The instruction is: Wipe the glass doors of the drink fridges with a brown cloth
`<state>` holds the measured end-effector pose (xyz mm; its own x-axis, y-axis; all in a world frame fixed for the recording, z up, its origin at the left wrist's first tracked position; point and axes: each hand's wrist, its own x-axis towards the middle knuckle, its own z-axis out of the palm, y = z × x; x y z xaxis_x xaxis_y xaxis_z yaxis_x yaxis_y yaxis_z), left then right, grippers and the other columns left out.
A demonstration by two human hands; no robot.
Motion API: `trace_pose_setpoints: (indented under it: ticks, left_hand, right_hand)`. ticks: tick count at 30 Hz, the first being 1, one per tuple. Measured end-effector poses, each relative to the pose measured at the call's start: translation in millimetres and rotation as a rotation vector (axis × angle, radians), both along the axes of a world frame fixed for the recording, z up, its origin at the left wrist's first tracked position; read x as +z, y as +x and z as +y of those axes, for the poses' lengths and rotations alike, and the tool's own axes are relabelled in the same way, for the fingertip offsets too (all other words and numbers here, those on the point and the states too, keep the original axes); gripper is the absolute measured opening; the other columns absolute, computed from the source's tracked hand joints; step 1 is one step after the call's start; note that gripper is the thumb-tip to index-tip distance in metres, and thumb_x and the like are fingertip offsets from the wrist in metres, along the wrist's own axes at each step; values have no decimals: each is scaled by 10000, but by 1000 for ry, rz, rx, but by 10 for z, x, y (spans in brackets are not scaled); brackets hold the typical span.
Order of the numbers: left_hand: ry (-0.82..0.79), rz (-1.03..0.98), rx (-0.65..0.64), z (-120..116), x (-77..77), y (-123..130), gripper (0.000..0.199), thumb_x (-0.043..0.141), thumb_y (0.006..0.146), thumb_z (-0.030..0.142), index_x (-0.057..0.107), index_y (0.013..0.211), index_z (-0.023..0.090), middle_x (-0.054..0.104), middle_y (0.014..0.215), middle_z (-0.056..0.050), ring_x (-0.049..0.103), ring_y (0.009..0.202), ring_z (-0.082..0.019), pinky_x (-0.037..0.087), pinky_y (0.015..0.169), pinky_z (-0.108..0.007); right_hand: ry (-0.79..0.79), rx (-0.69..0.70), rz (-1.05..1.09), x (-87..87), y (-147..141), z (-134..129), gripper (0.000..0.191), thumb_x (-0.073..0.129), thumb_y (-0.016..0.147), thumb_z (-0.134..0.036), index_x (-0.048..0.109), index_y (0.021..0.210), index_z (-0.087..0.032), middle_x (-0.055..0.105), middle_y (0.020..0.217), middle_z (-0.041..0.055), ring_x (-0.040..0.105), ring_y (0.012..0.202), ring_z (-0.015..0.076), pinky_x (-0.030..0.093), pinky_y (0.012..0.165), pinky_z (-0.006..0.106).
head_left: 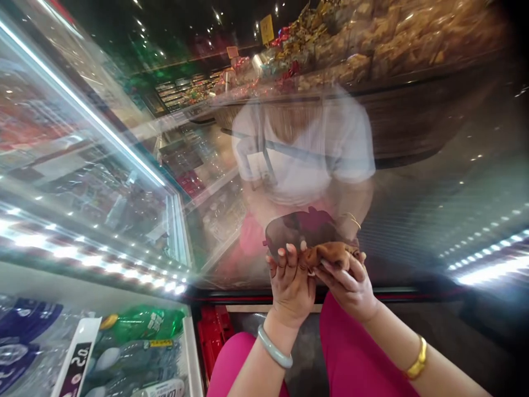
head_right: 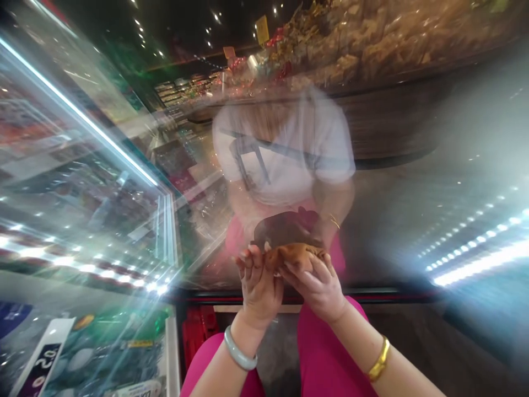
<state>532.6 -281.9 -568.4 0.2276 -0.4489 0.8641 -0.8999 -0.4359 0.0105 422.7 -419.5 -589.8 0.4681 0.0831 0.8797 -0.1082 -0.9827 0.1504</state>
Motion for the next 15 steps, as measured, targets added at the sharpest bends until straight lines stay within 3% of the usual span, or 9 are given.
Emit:
trace_pose_setpoints:
  ticks: [2, 4, 8, 10, 12, 15]
  left_hand:
    - [60, -3, -7, -29, -104, -46, 747, 491, 974, 175, 224, 1671, 151, 16, 1771, -79, -36, 1650, -231, -9, 1351, -453]
    - [88, -8, -16, -91, -174, -88, 793, 538, 947, 166, 221, 1674, 175, -11, 1775, -82, -52, 1650, -243, -1, 1350, -468]
    - [55, -17, -29, -248, -144, -131, 868, 608, 908, 164, 207, 1677, 185, -70, 1774, -84, -106, 1645, -250, -26, 1342, -493]
    - [36, -5, -30, -293, -97, -142, 866, 609, 911, 168, 207, 1678, 182, -80, 1773, -83, -119, 1643, -247, -46, 1340, -488]
    - [39, 21, -37, -305, -76, -163, 863, 616, 922, 201, 205, 1680, 168, -78, 1771, -91, -119, 1640, -252, -53, 1341, -464]
    - [51, 58, -30, -327, -115, -236, 947, 686, 913, 315, 171, 1681, 114, -72, 1765, -134, -104, 1638, -290, -28, 1347, -445]
  right_hand:
    - [3, -14, 46, -160, -186, -162, 478, 622, 882, -19, 784, 1133, -392, 711, 1075, -24, 626, 1138, 188, 419, 1254, 441]
    - [56, -30, -28, -187, -311, -323, 444, 662, 854, -26, 775, 1141, -344, 677, 1187, 9, 599, 1222, 218, 434, 1240, 472]
    - [152, -105, -308, 113, -225, -407, 622, 731, 803, -56, 655, 1374, -291, 488, 1480, 93, 472, 1415, 373, 427, 1206, 634]
    - [207, -142, -347, 197, -111, -315, 661, 707, 828, -61, 605, 1434, -303, 445, 1506, 115, 480, 1409, 386, 456, 1177, 648]
    - [226, -147, -284, 98, -67, -212, 585, 710, 839, -58, 656, 1356, -325, 513, 1421, 100, 499, 1390, 365, 459, 1182, 643]
    - [151, -85, -108, -280, -195, -188, 432, 721, 825, -35, 748, 1136, -335, 631, 1214, 51, 550, 1325, 315, 450, 1203, 624]
